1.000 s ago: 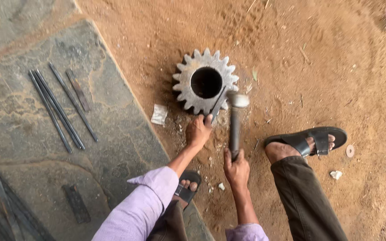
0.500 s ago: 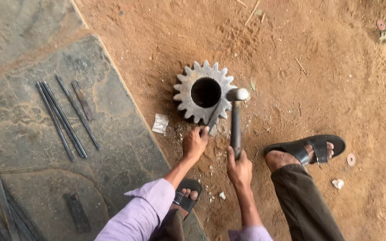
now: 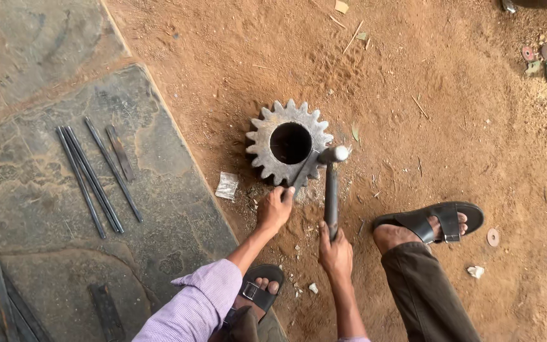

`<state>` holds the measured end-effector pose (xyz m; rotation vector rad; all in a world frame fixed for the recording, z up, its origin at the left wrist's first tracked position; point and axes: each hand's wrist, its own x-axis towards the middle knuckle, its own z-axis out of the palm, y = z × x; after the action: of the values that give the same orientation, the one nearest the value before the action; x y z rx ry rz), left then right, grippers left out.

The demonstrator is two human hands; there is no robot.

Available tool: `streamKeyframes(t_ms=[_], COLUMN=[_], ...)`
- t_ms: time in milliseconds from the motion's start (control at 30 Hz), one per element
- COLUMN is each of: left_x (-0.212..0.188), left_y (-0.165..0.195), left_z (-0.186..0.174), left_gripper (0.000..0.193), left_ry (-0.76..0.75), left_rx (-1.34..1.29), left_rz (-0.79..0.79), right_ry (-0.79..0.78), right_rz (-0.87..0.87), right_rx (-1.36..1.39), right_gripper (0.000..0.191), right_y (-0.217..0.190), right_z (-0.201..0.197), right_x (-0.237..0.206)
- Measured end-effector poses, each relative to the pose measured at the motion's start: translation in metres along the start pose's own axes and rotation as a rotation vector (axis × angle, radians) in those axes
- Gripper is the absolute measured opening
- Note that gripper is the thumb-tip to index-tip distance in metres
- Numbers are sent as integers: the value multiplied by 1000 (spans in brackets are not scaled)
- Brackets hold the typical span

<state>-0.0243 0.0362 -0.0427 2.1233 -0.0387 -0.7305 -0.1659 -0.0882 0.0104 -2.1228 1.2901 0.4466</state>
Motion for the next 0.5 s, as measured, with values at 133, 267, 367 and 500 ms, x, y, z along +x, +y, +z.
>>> streamKeyframes(t_ms=[133, 267, 367, 500], left_x=[-1, 4, 8, 11], left_y=[37, 74, 88, 90], left_z=[-9, -16, -17, -16], left_gripper=[41, 39, 30, 30], left_ry=[-189, -457, -512, -545], left_rx=[-304, -909, -1203, -1346], left_rz=[14, -234, -340, -395], right_ry=[37, -31, -25, -10], right_rz=[12, 88, 91, 58], right_rx=[85, 198, 229, 257], right_gripper=[79, 73, 71, 67], right_y=[-2, -16, -23, -25], right_z=[12, 7, -1, -5], right_x=[-17, -25, -30, -33])
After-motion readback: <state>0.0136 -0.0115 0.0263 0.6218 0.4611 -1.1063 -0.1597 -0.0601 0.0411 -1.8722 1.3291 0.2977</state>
